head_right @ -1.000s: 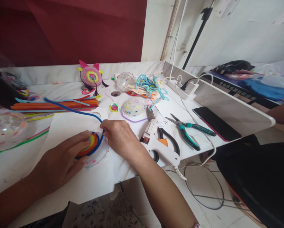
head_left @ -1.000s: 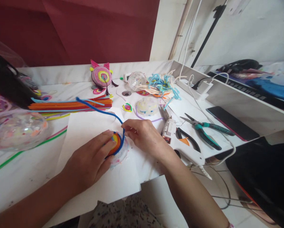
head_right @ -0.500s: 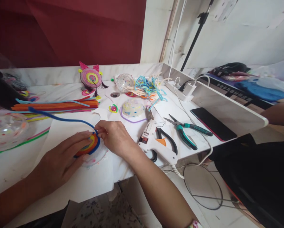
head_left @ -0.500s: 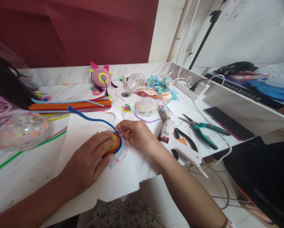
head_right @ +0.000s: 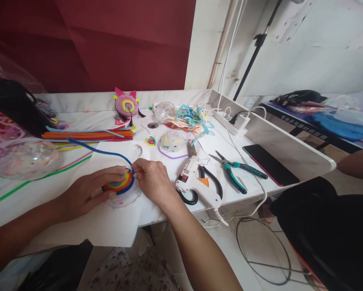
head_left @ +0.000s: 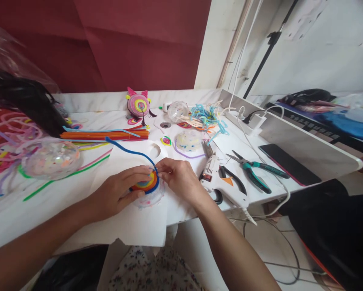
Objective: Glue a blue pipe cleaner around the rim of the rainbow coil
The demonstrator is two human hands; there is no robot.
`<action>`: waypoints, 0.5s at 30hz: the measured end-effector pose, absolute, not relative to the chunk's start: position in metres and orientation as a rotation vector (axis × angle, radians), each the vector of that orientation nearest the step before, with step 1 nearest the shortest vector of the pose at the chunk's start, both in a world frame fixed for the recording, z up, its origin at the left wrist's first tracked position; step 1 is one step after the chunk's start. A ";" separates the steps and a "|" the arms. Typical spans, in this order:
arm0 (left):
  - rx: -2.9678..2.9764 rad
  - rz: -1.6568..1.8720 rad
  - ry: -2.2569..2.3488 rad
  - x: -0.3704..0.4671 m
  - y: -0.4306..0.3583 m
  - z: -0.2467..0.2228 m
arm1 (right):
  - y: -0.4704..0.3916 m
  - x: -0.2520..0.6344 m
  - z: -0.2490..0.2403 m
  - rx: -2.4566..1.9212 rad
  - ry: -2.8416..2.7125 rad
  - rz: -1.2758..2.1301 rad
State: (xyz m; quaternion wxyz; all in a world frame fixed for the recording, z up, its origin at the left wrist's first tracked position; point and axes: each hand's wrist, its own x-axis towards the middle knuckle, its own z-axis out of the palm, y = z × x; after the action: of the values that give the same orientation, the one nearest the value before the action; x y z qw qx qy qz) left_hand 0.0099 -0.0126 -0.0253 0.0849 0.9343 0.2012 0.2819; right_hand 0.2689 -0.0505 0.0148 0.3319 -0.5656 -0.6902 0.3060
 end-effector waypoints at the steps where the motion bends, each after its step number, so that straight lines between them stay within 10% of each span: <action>1: 2.773 0.824 0.565 0.009 -0.010 -0.023 | -0.054 0.268 0.016 -1.496 -1.796 0.794; 15: 2.521 0.553 0.850 0.001 -0.013 0.004 | -0.077 0.252 0.005 -1.577 -1.746 0.645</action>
State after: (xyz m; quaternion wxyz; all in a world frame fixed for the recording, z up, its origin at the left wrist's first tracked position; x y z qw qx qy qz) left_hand 0.0010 -0.0133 0.0040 0.2107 0.9069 0.3057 0.1990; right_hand 0.2522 -0.0766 0.0052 0.3438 -0.6071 -0.6719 0.2483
